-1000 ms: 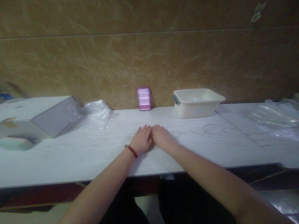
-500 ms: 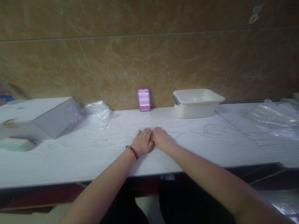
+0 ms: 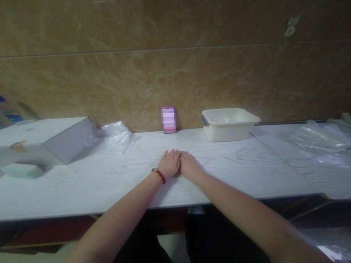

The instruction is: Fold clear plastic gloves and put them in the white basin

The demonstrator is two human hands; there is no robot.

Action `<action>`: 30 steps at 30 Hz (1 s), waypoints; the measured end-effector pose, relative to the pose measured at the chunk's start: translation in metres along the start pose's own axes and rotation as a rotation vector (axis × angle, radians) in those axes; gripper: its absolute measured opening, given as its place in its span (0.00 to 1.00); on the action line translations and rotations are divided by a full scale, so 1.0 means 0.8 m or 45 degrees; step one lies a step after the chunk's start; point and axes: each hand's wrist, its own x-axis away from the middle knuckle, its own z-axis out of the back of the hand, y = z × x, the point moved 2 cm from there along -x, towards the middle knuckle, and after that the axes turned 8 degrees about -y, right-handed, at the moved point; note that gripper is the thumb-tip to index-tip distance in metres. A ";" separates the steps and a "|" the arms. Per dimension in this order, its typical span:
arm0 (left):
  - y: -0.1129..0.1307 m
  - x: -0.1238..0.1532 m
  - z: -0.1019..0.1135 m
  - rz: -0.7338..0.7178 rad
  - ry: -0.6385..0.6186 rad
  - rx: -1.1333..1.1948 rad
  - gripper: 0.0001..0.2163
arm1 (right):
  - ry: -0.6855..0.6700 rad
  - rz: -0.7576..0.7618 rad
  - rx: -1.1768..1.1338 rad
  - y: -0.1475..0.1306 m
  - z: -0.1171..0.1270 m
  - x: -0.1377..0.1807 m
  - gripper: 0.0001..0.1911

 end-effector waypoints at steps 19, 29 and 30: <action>-0.038 0.024 -0.006 -0.013 -0.128 -0.064 0.31 | -0.022 0.018 0.066 0.019 0.001 0.016 0.28; -0.061 0.038 0.006 -0.106 -0.251 -0.102 0.38 | -0.132 0.189 0.114 0.043 0.020 0.031 0.35; -0.064 0.039 0.008 -0.116 -0.267 -0.098 0.38 | -0.155 0.220 0.120 0.046 0.022 0.033 0.36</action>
